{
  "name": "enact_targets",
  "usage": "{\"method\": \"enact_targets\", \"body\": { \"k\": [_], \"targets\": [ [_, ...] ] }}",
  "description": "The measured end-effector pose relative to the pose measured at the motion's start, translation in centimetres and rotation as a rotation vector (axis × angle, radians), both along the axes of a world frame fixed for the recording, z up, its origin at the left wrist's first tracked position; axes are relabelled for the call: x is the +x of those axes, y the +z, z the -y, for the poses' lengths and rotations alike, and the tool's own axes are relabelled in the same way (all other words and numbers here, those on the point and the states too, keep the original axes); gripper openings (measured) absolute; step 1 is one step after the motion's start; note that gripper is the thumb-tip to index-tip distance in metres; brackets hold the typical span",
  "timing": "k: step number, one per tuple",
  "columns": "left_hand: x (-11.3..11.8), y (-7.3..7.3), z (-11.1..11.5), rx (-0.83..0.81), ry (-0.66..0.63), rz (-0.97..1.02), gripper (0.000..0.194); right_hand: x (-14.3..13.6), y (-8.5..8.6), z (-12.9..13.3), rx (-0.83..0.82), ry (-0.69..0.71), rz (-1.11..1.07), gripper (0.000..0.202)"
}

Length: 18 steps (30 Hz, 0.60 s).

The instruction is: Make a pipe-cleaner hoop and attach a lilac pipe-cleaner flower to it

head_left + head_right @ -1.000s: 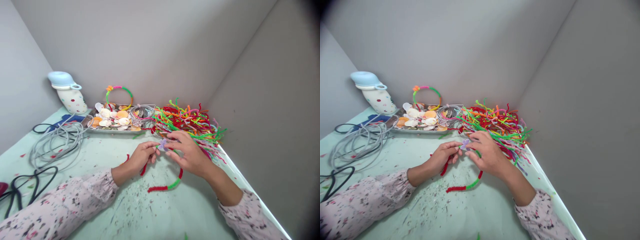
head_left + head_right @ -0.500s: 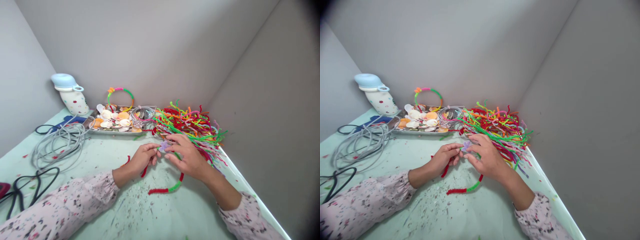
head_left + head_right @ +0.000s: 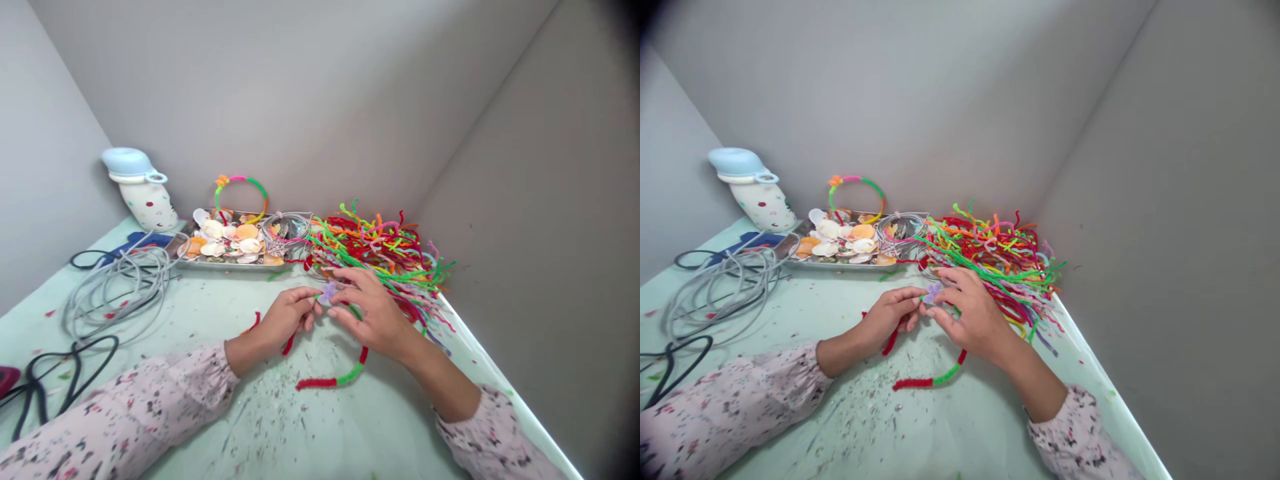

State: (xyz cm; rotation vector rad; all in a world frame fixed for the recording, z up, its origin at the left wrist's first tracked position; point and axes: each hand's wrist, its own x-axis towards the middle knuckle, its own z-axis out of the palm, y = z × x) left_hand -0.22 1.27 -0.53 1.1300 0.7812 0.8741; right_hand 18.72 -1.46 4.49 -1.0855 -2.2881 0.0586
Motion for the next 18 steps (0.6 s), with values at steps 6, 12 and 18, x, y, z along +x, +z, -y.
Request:
{"method": "enact_targets", "body": {
  "k": [6,12,18],
  "targets": [
    [0.09,0.41,0.11,0.002,0.003,-0.02,0.02,-0.67,-0.41,0.17,0.01,-0.023,0.033,0.038],
    [0.07,0.36,-0.03,0.001,0.001,-0.023,0.022,-0.73,-0.33,0.26,0.034,-0.029,0.013,0.03],
    [-0.01,0.17,-0.03,0.012,-0.003,-0.026,0.022,-0.57,-0.2,0.27,0.042,0.011,0.023,0.019]
  ]
}}
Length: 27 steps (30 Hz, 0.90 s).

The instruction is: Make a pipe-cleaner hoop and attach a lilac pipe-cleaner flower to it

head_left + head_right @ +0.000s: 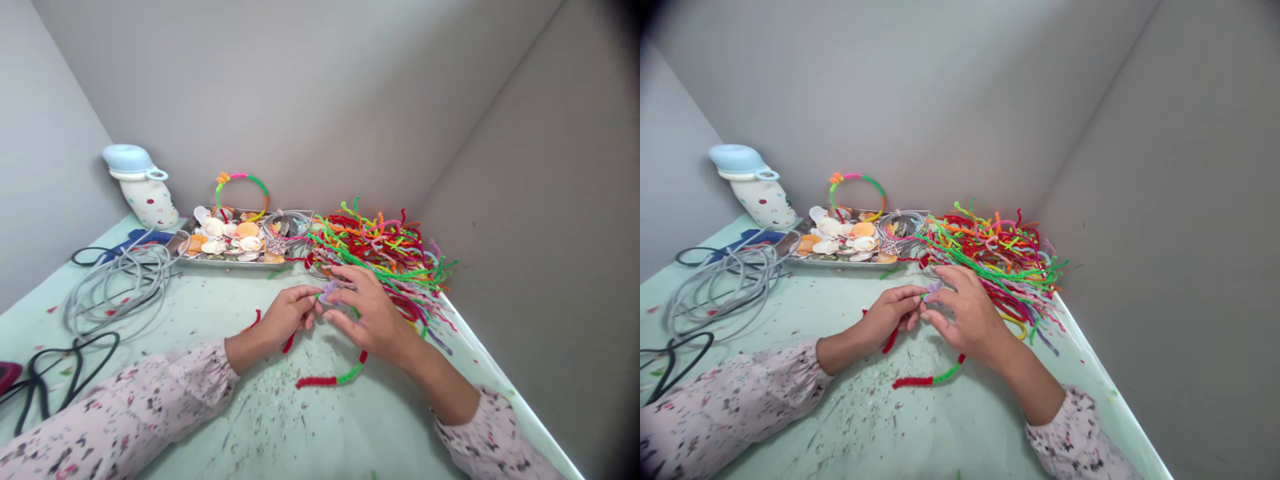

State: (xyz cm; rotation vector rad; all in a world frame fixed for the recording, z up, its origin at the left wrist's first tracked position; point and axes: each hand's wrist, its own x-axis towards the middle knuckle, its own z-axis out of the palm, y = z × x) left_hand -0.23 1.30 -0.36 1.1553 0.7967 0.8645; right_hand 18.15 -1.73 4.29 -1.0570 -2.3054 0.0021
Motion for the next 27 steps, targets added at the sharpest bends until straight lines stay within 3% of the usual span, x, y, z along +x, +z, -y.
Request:
{"method": "enact_targets", "body": {
  "k": [10,15,20,25,27],
  "targets": [
    [0.0,0.3,0.1,-0.028,0.011,0.002,0.022,0.2,-0.1,-0.1,0.052,0.022,0.084,0.022],
    [0.0,0.6,0.1,-0.034,0.006,-0.009,0.022,0.8,0.2,-0.3,0.105,-0.082,0.059,0.024],
    [0.0,0.6,0.2,-0.039,0.018,0.005,0.023,0.7,0.2,-0.4,0.09,0.004,0.11,0.022],
    [0.0,0.7,0.2,-0.057,0.017,-0.011,0.024,1.3,0.6,-0.5,0.127,-0.081,0.056,0.024],
    [0.0,0.7,0.2,-0.064,0.024,-0.01,0.025,1.5,0.8,-0.4,0.1,-0.043,0.067,0.019]
  ]
}}
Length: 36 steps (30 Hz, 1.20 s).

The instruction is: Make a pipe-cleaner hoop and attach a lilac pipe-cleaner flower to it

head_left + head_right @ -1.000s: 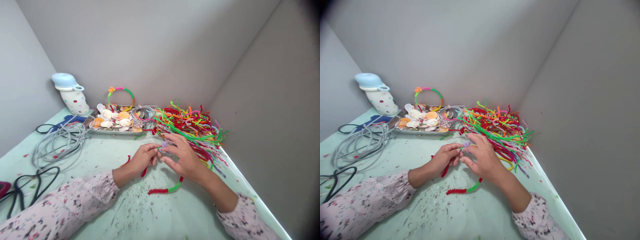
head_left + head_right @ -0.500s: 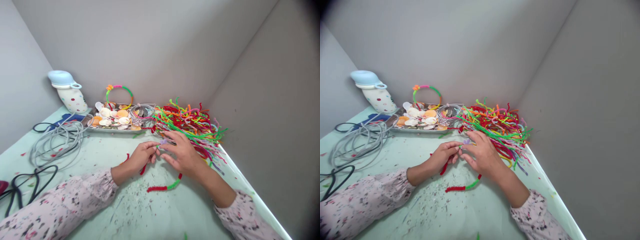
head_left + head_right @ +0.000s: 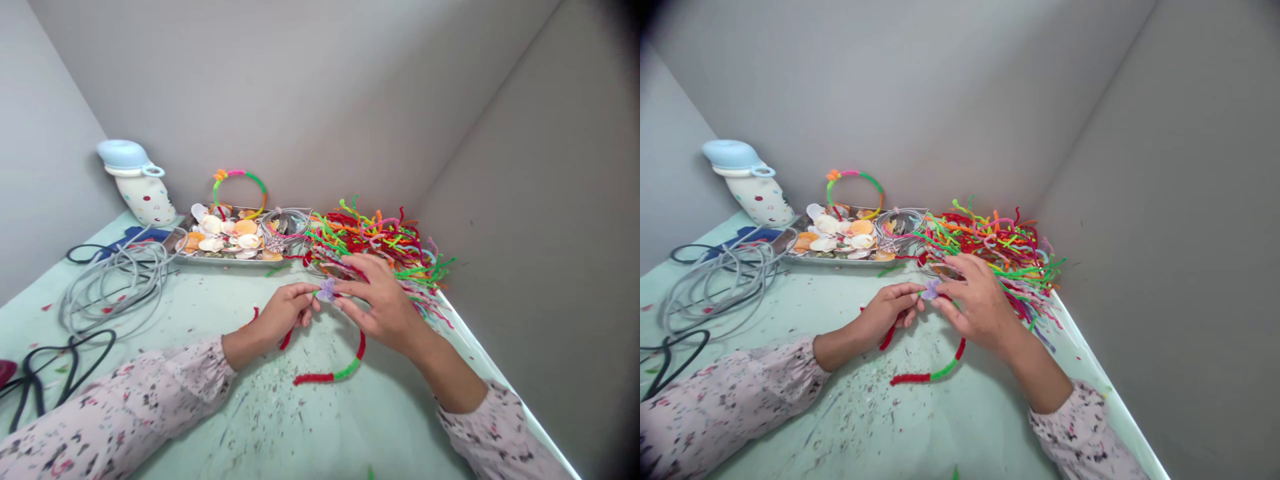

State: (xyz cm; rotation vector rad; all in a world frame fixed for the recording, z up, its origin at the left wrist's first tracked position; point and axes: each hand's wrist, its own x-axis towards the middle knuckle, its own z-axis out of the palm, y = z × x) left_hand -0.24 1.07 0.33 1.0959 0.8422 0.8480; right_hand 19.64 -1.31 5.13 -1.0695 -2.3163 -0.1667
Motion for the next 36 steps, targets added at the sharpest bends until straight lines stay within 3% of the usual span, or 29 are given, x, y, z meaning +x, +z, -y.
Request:
{"method": "enact_targets", "body": {
  "k": [3,8,12,20,27,31,36],
  "targets": [
    [0.01,-0.03,-0.03,-0.003,0.007,0.012,0.026,0.02,0.08,0.09,-0.052,0.076,0.045,0.014],
    [0.02,-0.02,-0.03,-0.008,-0.003,0.004,0.026,0.2,0.19,-0.01,-0.025,0.021,-0.017,0.019],
    [-0.02,0.03,-0.03,-0.008,0.005,-0.01,0.027,0.31,0.25,0.06,-0.065,0.084,0.025,0.013],
    [0.02,-0.15,0.0,0.004,-0.004,-0.006,0.027,0.26,-0.07,0.01,-0.046,0.077,0.023,0.017],
    [0.09,-0.03,0.0,0.003,-0.005,-0.003,0.025,0.16,-0.15,-0.06,-0.035,0.038,0.008,0.018],
    [0.05,-0.16,-0.03,-0.007,-0.01,0.006,0.027,0.09,-0.11,-0.15,-0.024,-0.037,-0.022,0.03],
    [0.07,-0.14,-0.02,0.011,-0.015,-0.006,0.026,-0.17,-0.13,0.01,-0.065,0.035,-0.027,0.023]
  ]
}}
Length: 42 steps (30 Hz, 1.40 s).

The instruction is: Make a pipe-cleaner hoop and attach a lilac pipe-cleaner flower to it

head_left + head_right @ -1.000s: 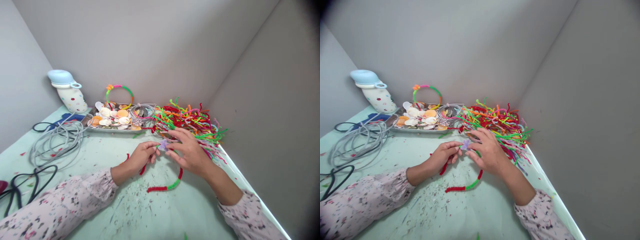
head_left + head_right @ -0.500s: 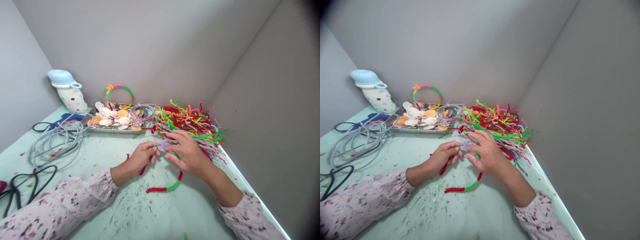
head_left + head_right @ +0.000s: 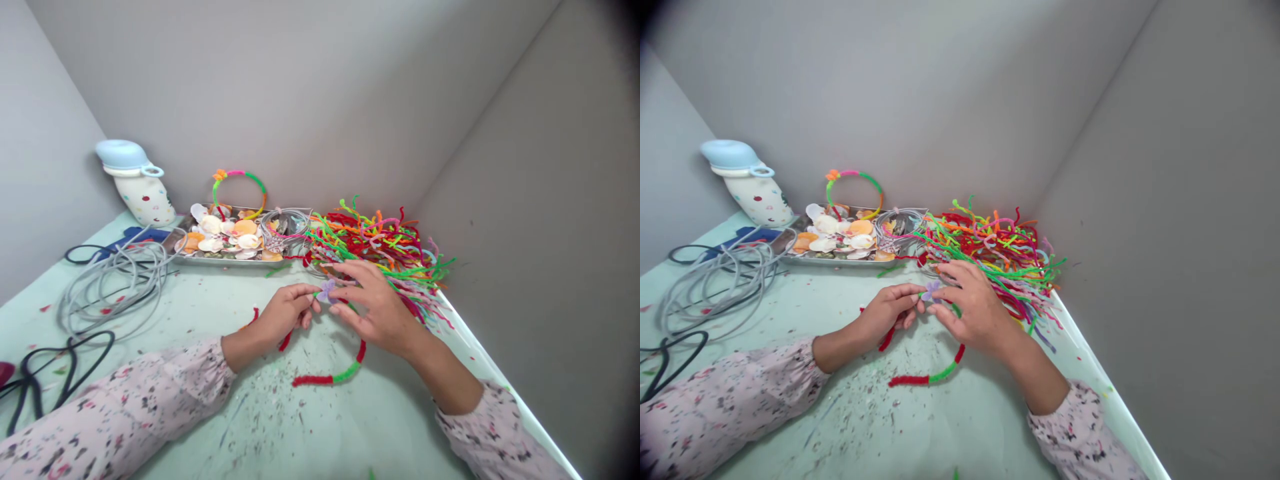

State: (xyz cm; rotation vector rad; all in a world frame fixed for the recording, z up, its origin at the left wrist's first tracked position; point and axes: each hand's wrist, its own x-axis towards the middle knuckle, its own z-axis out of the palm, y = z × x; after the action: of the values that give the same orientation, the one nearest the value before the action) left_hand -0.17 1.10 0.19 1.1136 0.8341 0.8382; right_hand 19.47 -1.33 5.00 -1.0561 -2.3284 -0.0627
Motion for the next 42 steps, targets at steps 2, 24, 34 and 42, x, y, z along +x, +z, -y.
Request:
{"method": "enact_targets", "body": {
  "k": [2,24,34,42],
  "targets": [
    [0.0,0.0,0.0,0.002,-0.002,-0.006,0.027,-0.1,-0.1,0.1,-0.005,-0.005,-0.008,0.025],
    [-0.2,0.0,0.1,0.069,-0.045,-0.051,0.03,-1.7,-0.8,-2.7,-0.577,-0.181,-0.316,0.012],
    [-0.2,0.0,-0.1,0.119,0.058,-0.043,0.023,-1.6,-0.4,-2.6,-0.849,-0.105,-0.421,0.014],
    [-0.3,0.1,-0.1,0.294,0.136,-0.094,0.022,-2.6,-1.0,-2.3,-0.891,-0.123,-0.393,0.01]
  ]
}}
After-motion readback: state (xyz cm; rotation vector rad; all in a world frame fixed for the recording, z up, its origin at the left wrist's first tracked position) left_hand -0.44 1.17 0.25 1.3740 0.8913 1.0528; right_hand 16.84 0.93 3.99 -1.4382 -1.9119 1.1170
